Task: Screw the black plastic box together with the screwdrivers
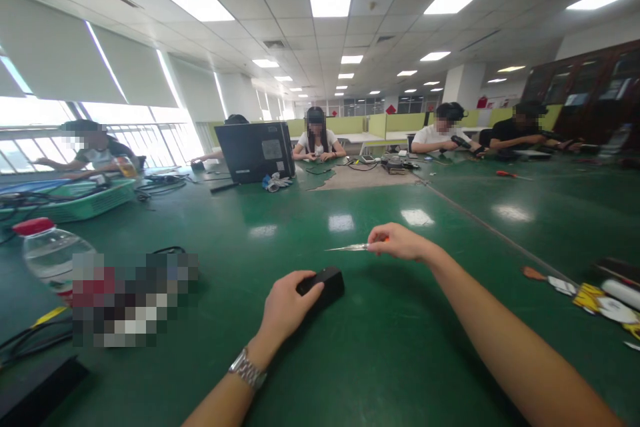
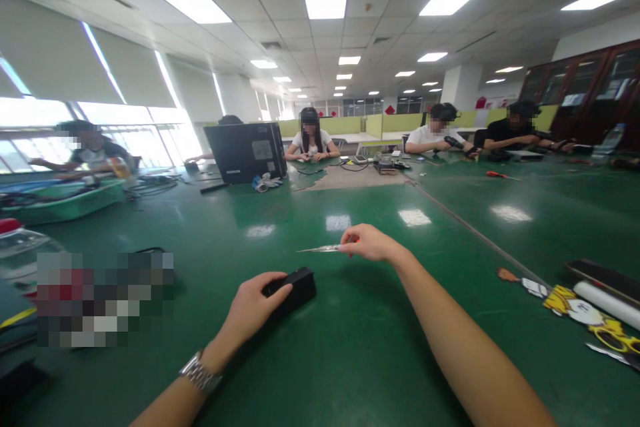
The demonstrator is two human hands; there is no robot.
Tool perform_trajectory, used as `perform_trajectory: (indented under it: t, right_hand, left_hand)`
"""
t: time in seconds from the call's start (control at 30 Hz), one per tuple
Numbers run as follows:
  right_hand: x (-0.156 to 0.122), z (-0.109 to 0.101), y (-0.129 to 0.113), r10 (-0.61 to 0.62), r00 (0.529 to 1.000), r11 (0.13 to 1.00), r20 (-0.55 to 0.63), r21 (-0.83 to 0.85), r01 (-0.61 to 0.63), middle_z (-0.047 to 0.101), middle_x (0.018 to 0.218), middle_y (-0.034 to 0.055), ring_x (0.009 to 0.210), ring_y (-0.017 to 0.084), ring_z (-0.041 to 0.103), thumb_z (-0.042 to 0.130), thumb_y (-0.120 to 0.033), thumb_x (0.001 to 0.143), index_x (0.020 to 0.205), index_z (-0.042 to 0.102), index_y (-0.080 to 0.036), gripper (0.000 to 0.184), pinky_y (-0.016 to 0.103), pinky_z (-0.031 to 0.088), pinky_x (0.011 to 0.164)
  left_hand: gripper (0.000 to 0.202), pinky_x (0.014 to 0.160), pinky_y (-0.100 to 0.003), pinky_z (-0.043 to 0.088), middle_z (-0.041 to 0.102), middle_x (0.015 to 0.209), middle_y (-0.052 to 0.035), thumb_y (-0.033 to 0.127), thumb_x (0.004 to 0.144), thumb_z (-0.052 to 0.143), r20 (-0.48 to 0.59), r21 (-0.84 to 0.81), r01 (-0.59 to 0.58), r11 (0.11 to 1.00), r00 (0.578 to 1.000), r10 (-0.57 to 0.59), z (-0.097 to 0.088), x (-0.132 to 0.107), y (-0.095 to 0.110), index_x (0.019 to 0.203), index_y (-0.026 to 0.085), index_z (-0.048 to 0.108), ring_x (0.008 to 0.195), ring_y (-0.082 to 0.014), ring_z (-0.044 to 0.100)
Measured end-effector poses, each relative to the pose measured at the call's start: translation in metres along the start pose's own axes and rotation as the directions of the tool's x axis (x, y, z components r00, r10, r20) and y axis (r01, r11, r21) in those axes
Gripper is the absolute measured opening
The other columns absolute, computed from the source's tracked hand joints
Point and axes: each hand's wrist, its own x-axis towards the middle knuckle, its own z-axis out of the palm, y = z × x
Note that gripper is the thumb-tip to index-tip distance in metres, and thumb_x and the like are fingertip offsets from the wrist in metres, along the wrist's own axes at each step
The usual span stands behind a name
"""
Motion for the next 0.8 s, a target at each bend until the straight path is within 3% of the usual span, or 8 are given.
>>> perform_trajectory:
  t: [0.07,0.17,0.47,0.8]
  right_hand:
    - [-0.008,-0.01,-0.011,-0.053,0.996,0.994,0.077,0.097,0.045,0.066,0.072,0.0019,0.063,0.014,0.056,0.06,-0.044,0.078,0.086,0.065,-0.016,0.029,0.023,0.04,0.056]
    - [-0.015,-0.015,-0.022,-0.085,0.986,0.995,0.142,0.054,0.078,0.065,0.069,0.0015,0.063,0.014,0.055,0.063,-0.04,0.074,0.081,0.067,-0.016,0.025,0.024,0.04,0.057]
    - [-0.013,-0.009,-0.025,-0.066,0.995,0.995,0.077,-0.064,0.071,0.066,0.07,0.0018,0.062,0.014,0.055,0.062,-0.037,0.075,0.079,0.067,-0.016,0.023,0.023,0.039,0.056]
    - [-0.022,-0.009,-0.045,-0.119,0.992,0.981,0.044,-0.152,0.125,0.066,0.068,0.0007,0.062,0.013,0.056,0.061,-0.041,0.077,0.079,0.068,-0.017,0.025,0.022,0.037,0.054]
  left_hand:
    - [0.037,0.083,-0.036,0.049,0.07,0.105,-0.0055,0.046,0.081,0.055,-0.02,0.008,0.051,0.999,0.999,-0.05,-0.004,0.003,-0.004,0.103,0.019,0.069,0.094,-0.0251,0.063]
    - [0.04,0.081,-0.036,0.049,0.07,0.104,-0.0051,0.048,0.081,0.053,-0.029,0.012,0.089,0.996,0.996,-0.089,-0.008,0.004,-0.005,0.103,0.019,0.069,0.094,-0.0255,0.063]
    - [0.04,0.081,-0.036,0.049,0.07,0.103,-0.005,0.049,0.08,0.053,-0.033,0.034,0.067,0.997,0.997,-0.066,-0.007,0.004,-0.004,0.102,0.02,0.07,0.094,-0.0258,0.063]
    - [0.04,0.077,-0.035,0.05,0.071,0.102,-0.004,0.051,0.079,0.055,-0.042,0.032,0.086,0.996,0.996,-0.084,-0.006,0.003,-0.003,0.101,0.021,0.07,0.091,-0.0253,0.064]
